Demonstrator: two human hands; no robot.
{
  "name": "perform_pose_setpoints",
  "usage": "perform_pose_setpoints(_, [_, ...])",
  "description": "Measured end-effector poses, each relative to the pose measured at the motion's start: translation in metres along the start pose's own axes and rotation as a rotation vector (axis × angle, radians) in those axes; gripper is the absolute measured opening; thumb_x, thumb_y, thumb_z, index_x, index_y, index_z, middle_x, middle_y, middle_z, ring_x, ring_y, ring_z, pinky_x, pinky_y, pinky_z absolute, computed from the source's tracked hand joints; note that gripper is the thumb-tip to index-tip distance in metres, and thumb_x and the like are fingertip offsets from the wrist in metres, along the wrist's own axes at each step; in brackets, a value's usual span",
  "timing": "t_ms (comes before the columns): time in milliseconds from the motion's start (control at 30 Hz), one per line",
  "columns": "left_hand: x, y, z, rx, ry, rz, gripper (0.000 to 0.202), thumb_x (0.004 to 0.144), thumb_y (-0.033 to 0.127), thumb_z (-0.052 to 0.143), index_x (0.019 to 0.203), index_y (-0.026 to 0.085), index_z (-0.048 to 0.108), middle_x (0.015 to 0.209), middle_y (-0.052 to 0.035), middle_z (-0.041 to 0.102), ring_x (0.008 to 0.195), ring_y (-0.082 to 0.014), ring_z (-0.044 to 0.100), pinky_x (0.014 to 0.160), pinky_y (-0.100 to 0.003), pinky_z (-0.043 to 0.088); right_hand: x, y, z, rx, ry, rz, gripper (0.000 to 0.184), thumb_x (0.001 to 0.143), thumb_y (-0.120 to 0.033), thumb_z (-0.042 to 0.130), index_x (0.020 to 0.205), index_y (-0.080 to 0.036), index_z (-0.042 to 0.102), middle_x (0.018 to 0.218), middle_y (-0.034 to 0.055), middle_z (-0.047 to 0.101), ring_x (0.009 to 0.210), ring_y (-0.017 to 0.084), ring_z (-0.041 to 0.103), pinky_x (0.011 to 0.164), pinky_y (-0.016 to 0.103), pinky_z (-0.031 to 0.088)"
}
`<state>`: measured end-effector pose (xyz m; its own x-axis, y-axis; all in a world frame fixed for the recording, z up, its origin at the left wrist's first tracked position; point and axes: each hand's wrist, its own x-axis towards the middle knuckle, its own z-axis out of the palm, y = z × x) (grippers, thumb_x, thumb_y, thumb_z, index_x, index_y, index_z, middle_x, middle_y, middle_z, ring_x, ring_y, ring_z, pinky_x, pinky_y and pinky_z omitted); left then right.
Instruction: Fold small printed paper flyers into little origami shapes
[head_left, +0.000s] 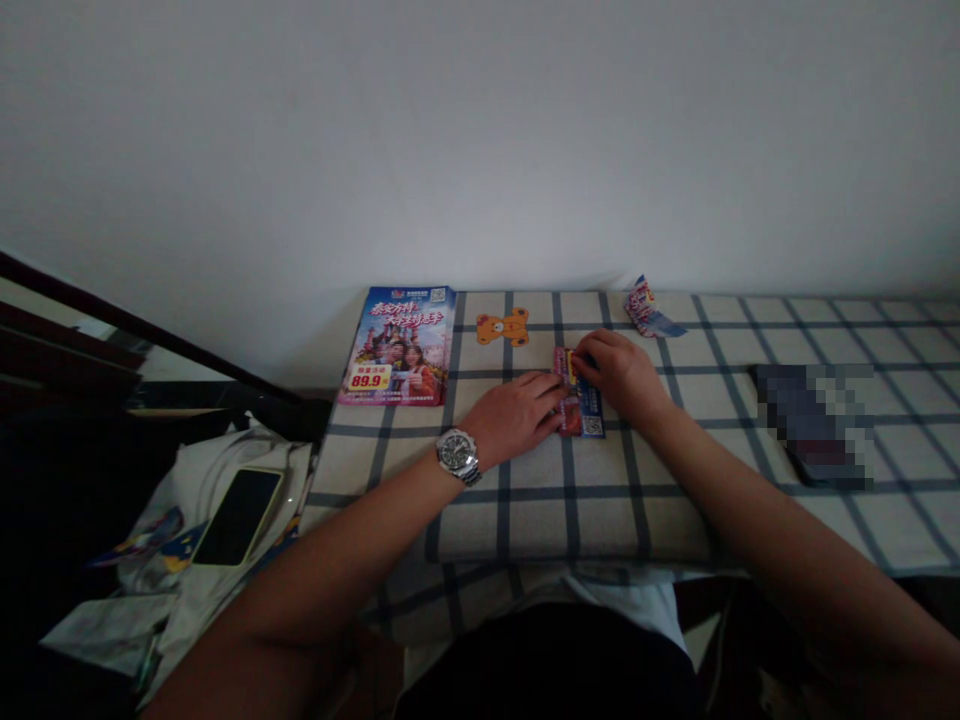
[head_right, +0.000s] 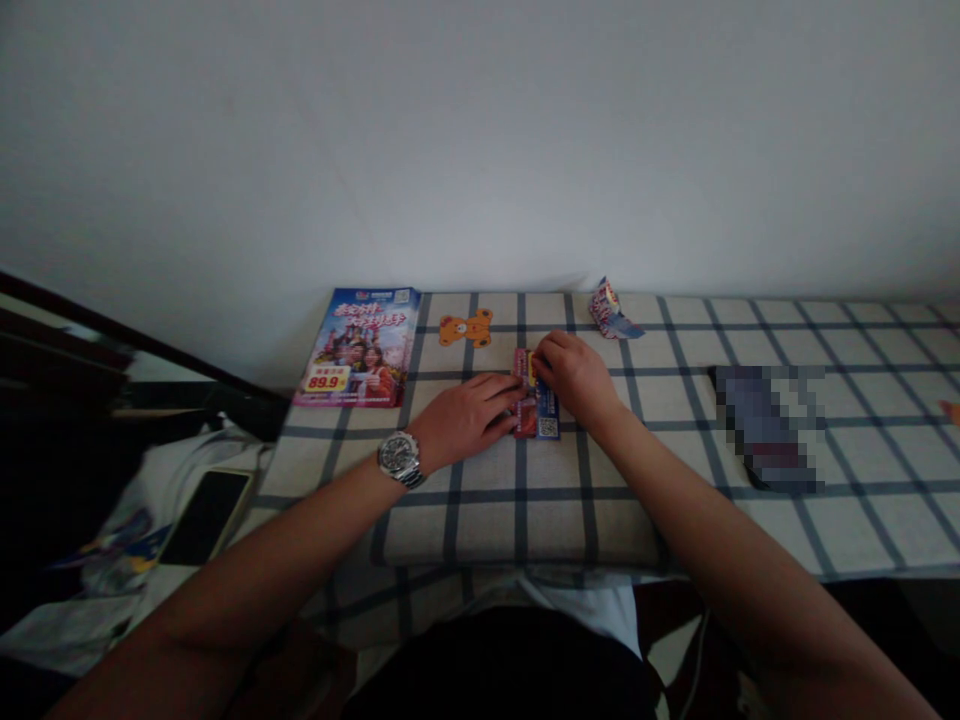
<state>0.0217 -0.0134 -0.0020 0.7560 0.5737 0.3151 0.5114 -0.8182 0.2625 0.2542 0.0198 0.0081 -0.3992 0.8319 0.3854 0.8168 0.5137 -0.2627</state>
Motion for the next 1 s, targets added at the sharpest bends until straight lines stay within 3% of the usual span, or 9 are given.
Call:
perform_pose_setpoints(467, [0.000, 0.002, -0.001, 0.019, -0.025, -0.020, 0.040, 0.104, 0.033, 0.060, 0.137, 0.012, 0.063, 0.139, -0.0127, 0.064, 0.130, -0.0277, 0.060, 0.109, -0.042, 0.057, 0.018, 0.001, 0.005, -0.141, -0.033, 0.109, 0.018, 0.102, -0.022, 0.055, 0.093, -0.018, 0.069, 0.101, 0.0116, 0.070, 0.082, 0.024, 0.065, 0.071, 0.035, 0.046])
perform_pose_setpoints(667, [-0.001, 0.002, -0.002, 0.017, -0.025, -0.044, 0.039, 0.104, 0.034, 0.058, 0.138, 0.015, 0.063, 0.141, -0.0117, 0.063, 0.131, -0.0269, 0.059, 0.108, -0.042, 0.057, 0.009, 0.005, 0.004, 0.046, 0.061, 0.122, 0.012, 0.099, -0.021, 0.060, 0.092, -0.019, 0.070, 0.095, 0.0081, 0.068, 0.083, 0.023, 0.065, 0.076, 0.034, 0.049])
perform_pose_setpoints(1000, [-0.001, -0.001, -0.004, 0.013, -0.024, -0.074, 0.039, 0.106, 0.032, 0.054, 0.140, 0.014, 0.063, 0.142, -0.0128, 0.063, 0.131, -0.0273, 0.059, 0.109, -0.043, 0.057, -0.019, -0.009, -0.009, 0.227, -0.021, 0.044, 0.006, 0.095, -0.019, 0.066, 0.093, -0.021, 0.070, 0.097, 0.0066, 0.068, 0.084, 0.022, 0.068, 0.076, 0.034, 0.052])
